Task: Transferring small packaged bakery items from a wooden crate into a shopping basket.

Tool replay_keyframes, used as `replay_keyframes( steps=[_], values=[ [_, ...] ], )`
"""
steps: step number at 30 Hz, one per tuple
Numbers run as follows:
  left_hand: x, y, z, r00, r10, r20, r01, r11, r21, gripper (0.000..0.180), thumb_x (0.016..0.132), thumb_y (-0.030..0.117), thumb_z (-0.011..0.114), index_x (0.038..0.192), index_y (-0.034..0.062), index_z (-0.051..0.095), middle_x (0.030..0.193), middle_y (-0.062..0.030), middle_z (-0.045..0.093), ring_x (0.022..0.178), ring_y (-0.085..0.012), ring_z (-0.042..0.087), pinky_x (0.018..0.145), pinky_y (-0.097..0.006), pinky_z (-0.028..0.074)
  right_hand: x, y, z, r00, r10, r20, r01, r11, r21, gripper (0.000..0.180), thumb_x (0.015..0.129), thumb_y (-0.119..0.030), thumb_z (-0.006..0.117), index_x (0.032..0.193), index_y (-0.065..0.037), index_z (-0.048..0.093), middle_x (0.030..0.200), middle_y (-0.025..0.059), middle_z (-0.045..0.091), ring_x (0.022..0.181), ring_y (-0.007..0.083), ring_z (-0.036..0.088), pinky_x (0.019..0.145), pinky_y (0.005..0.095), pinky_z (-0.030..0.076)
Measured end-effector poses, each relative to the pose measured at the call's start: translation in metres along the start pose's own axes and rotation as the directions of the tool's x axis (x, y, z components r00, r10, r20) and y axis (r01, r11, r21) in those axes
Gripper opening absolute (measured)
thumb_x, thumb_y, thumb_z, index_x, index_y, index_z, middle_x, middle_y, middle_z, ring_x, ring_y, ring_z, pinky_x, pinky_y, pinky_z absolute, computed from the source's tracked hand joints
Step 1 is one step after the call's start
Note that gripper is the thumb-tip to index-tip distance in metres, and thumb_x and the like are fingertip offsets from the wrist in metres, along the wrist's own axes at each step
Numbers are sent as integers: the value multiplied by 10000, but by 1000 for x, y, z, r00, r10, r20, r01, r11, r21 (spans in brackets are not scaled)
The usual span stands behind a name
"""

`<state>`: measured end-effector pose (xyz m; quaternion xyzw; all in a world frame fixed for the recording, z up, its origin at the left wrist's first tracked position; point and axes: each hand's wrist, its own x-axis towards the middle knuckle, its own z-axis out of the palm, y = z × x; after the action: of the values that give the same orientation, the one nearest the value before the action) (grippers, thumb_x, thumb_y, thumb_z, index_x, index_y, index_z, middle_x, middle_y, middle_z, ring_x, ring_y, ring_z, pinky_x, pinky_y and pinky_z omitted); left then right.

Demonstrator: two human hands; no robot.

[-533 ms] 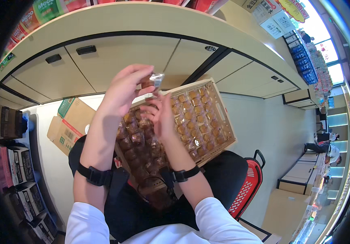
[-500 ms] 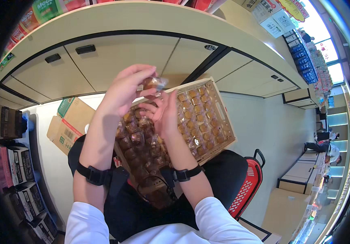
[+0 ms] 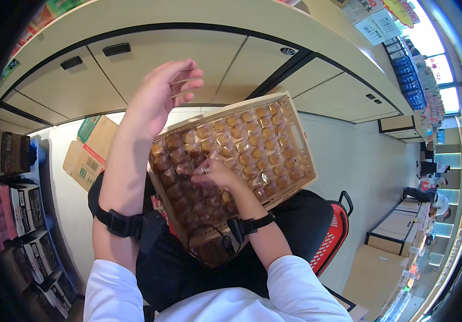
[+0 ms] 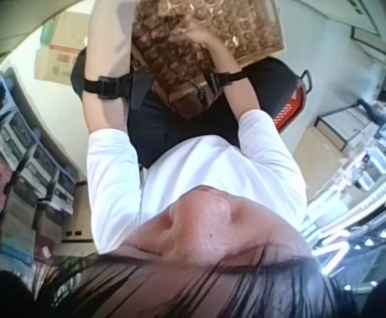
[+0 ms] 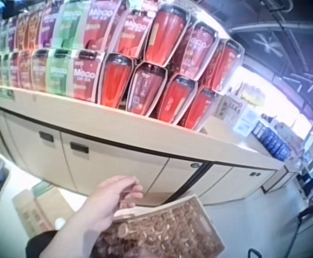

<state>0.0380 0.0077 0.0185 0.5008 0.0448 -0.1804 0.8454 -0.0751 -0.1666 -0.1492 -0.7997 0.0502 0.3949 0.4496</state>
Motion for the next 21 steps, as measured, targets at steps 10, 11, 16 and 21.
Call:
replay_keyframes(
  steps=[10,11,16,21],
  values=[
    [4,0,4,1000,2,-20,-4,997,-77,209,880,229,571,981,46,582,913,-57,634,800,-115,607,644,-228,458,33,89,78,969,-32,-245,136,896,422,302,760,-223,759,918,3,636,800,61,671,676,106,611,598,273,503],
    [5,0,5,1000,3,-7,-3,997,-76,220,881,242,573,998,56,579,930,-56,640,836,-128,614,664,-226,459,37,94,82,967,-29,-252,137,896,423,302,760,-223,759,918,3,636,800,61,671,676,106,611,598,273,503],
    [4,-1,1,999,-16,-42,13,998,-61,237,882,243,574,1023,52,572,943,-62,640,843,-134,617,657,-224,459,37,78,96,841,-17,-541,223,921,319,433,716,-220,796,1012,-4,564,830,69,657,713,145,616,667,282,503],
    [3,2,4,999,-15,-42,13,999,-43,252,880,243,576,1034,43,569,945,-66,640,847,-138,619,647,-218,461,34,83,92,792,-13,-611,180,960,214,550,685,-364,792,1026,-9,544,861,125,634,793,220,609,710,327,480]
  ],
)
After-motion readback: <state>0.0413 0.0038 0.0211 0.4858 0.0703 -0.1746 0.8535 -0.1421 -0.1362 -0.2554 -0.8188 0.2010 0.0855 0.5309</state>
